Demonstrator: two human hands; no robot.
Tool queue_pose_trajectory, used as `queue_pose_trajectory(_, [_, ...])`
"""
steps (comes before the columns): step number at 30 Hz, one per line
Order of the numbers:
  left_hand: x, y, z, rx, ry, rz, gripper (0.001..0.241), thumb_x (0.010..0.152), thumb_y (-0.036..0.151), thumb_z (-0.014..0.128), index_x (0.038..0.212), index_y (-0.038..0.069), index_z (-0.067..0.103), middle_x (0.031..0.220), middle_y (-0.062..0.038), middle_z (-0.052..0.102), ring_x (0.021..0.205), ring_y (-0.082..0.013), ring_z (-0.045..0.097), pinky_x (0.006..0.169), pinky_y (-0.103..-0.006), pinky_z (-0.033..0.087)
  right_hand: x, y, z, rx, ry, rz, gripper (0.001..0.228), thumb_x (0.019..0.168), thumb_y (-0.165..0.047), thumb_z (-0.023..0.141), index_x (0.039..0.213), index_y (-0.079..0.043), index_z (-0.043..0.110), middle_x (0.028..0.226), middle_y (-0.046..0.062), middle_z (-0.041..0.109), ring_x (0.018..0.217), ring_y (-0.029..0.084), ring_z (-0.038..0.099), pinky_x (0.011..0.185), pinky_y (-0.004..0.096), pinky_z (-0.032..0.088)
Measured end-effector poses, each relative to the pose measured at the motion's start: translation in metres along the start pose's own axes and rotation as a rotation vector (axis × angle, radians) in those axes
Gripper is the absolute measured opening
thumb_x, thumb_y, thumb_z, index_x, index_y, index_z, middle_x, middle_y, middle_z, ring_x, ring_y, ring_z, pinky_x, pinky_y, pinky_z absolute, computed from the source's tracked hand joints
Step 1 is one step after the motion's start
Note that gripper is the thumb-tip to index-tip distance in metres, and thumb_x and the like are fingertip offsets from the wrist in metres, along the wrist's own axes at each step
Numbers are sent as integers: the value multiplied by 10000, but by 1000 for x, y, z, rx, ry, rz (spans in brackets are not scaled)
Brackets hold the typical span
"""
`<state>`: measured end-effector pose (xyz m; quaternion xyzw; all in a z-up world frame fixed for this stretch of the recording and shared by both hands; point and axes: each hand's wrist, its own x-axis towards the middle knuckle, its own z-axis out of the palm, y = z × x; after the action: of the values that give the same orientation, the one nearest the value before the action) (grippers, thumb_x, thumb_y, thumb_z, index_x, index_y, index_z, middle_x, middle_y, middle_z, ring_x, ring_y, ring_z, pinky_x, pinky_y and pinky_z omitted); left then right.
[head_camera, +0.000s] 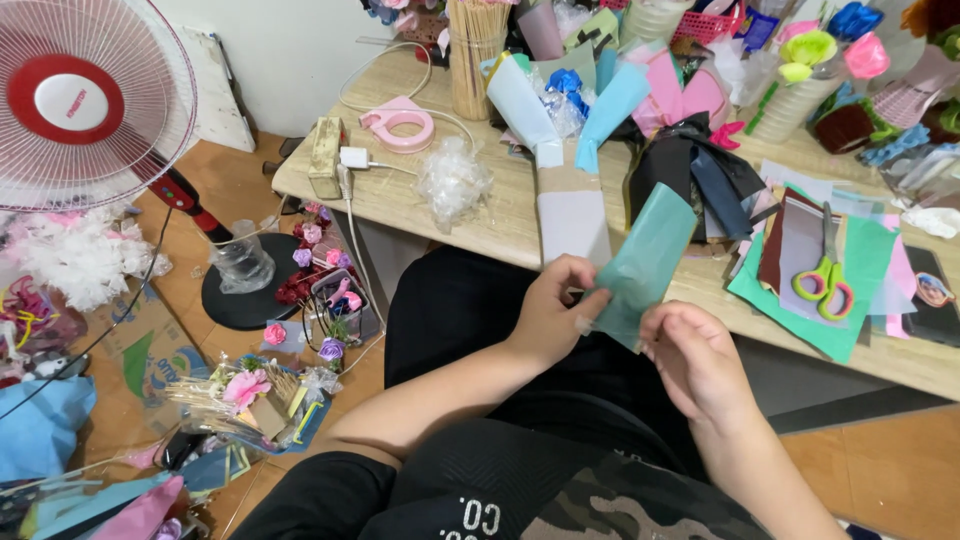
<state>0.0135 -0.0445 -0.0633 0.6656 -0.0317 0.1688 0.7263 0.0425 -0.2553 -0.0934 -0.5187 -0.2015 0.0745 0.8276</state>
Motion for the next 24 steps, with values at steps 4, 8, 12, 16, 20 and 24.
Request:
queue_pose_trajectory(4, [-3,2,-3,164,-85,133,86,955,168,671,1009,233,687,1144,47,687,1044,-181,689,853,-299,477,5,1,-1,10,73,26,193,1060,-117,523,1065,40,635,898,158,658,821,180,647,705,281,505])
queue_pose_trajectory(8, [-10,21,-13,118,-215,231,224,926,198,642,1124,239,737,1332,-37,630,1215,-254,632,987,-372,487,0,-18,26,-84,197,56,146,996,-46,557,1079,4,666,919,128,677,821,146,618,692,268,480])
queue_pose_trajectory(12, [-11,31,-20,22,-329,305,354,895,348,713,1222,212,720,1526,-62,501,1403,-295,515,1168,-484,402,5,-21,24,-151,225,21,154,965,13,564,1066,-16,676,907,113,682,813,112,582,733,257,446])
queue_pose_trajectory(16, [-13,40,-28,36,-378,339,546,875,587,739,1275,219,692,1554,-44,452,1452,-274,454,1221,-483,344,1,-27,38,-199,207,1,167,938,68,570,1044,1,681,912,138,681,849,132,593,769,256,455])
queue_pose_trajectory(20, [-18,44,-32,156,-328,353,309,866,429,774,1088,218,738,1468,-7,508,1404,-249,484,1183,-428,378,-2,-27,51,-284,213,-29,217,909,118,576,1049,28,717,916,151,703,903,130,610,886,268,483])
queue_pose_trajectory(24, [-15,43,-35,147,-218,273,37,936,190,721,950,166,745,1322,-11,588,1286,-225,563,1112,-405,433,2,-28,61,-397,281,-86,250,894,141,598,1055,18,745,928,132,719,926,120,617,925,273,506])
